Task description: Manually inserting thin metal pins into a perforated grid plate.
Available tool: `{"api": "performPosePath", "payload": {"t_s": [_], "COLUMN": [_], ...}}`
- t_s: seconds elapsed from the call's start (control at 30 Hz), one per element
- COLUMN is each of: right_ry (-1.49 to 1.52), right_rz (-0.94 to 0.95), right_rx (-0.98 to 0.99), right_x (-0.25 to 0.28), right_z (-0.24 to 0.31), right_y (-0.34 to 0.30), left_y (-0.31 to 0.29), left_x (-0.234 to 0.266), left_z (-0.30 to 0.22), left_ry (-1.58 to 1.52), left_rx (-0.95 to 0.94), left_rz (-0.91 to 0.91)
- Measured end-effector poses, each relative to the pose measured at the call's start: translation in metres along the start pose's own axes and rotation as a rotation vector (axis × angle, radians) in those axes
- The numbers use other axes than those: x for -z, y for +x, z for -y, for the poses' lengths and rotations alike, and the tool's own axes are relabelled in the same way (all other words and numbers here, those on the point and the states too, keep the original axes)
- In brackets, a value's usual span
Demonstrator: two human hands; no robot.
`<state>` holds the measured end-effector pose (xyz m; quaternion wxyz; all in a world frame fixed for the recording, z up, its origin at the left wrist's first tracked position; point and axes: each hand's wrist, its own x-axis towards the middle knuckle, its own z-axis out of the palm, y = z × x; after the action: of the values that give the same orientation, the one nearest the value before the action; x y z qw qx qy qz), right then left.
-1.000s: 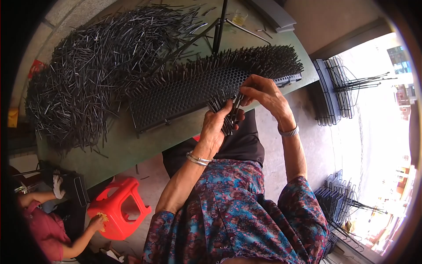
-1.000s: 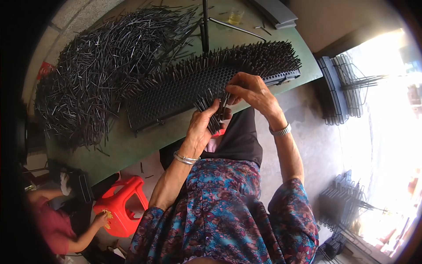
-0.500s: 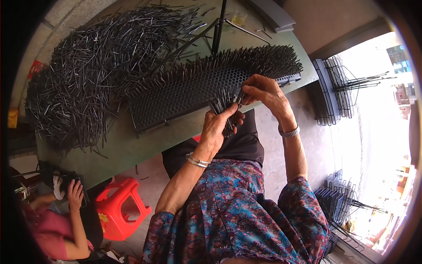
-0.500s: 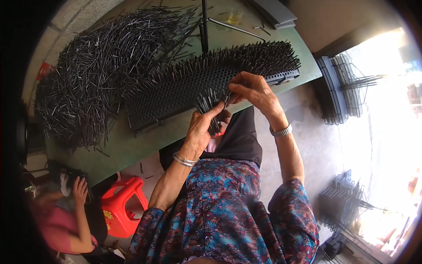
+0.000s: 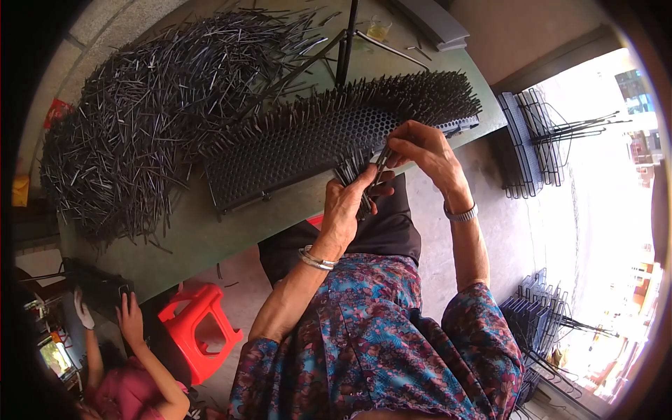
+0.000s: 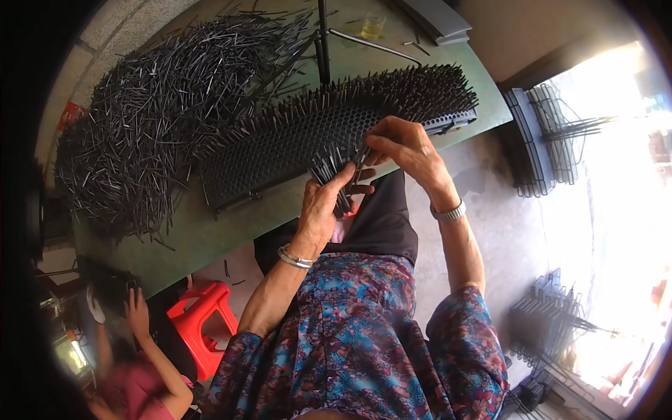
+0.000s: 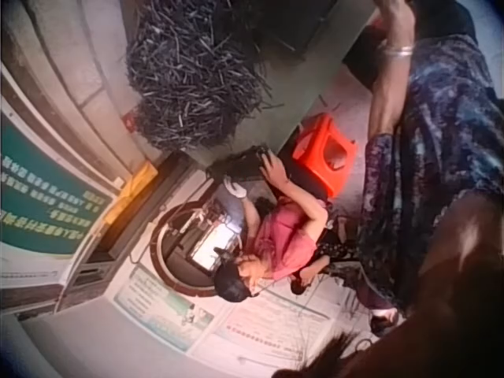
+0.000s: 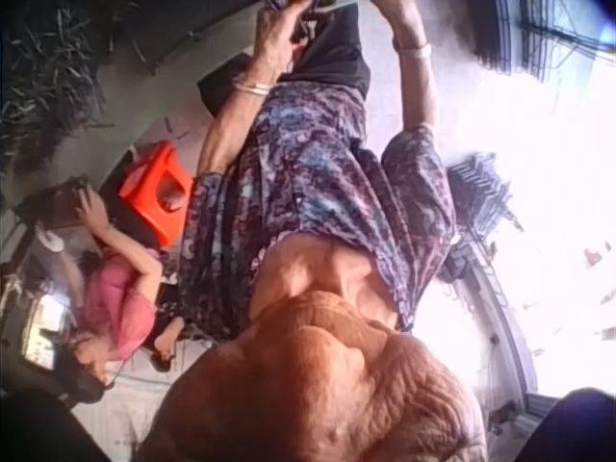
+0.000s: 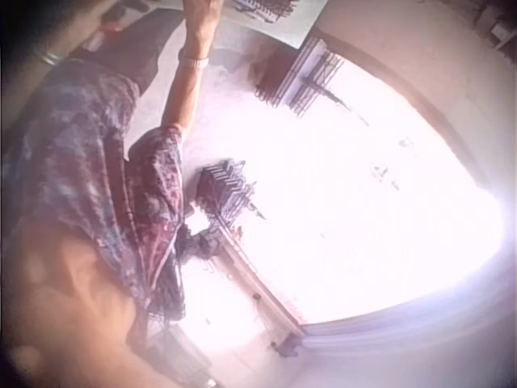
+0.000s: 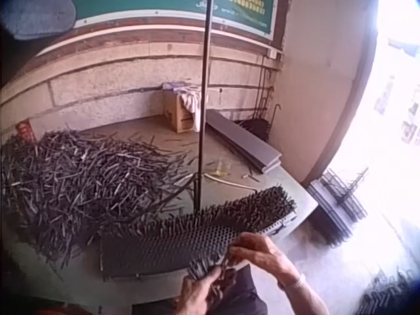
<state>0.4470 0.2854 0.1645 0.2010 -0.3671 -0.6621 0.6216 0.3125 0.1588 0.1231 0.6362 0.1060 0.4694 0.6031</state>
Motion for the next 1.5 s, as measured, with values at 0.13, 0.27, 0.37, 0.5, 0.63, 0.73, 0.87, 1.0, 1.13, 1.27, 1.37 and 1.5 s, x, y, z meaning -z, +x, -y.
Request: {"api": "performPosePath", "payload": {"t_s": [0.13, 0.27, 0.37, 0.5, 0.63, 0.73, 0.87, 1.0, 1.13, 1.27, 1.37, 1.5], "right_ry": [-0.102, -0.346, -0.482, -0.526, -0.587, -0.607, -0.626, -0.689, -0.73, -0.902, -0.977, -0.928], "right_rz": [-0.257, -0.618, -0.695, -0.73, -0.722, -0.726, -0.722, -0.687, -0.682, -0.671, -0.695, -0.744], "right_rx": [0.151, 0.311, 0.399, 0.417, 0.467, 0.479, 0.496, 0.508, 0.537, 0.46, 0.506, 0.526], "right_x": [0.002, 0.004, 0.007, 0.007, 0.011, 0.009, 0.009, 0.009, 0.004, -0.003, -0.004, -0.004], "right_z": [0.008, 0.007, -0.002, -0.007, -0.018, -0.017, -0.02, -0.026, -0.028, -0.028, -0.029, -0.033], "right_y": [-0.004, 0.011, 0.024, 0.036, 0.044, 0.045, 0.044, 0.046, 0.049, 0.049, 0.047, 0.048], "left_y": [0.007, 0.013, 0.014, 0.018, 0.018, 0.018, 0.018, 0.02, 0.02, 0.016, 0.015, 0.014], "left_x": [0.01, 0.021, 0.018, 0.021, 0.023, 0.024, 0.024, 0.027, 0.025, 0.026, 0.027, 0.027], "left_z": [0.007, 0.015, 0.02, 0.023, 0.026, 0.026, 0.026, 0.03, 0.03, 0.027, 0.028, 0.028], "left_ry": [-0.135, -0.261, -0.416, -0.46, -0.484, -0.48, -0.511, -0.52, -0.498, -0.402, -0.375, -0.407], "left_rx": [-0.013, 0.111, 0.116, 0.135, 0.142, 0.152, 0.168, 0.181, 0.175, 0.162, 0.124, 0.107], "left_rz": [-0.041, -0.03, -0.024, -0.029, -0.011, 0.011, 0.055, 0.06, -0.033, -0.055, -0.046, -0.018]}}
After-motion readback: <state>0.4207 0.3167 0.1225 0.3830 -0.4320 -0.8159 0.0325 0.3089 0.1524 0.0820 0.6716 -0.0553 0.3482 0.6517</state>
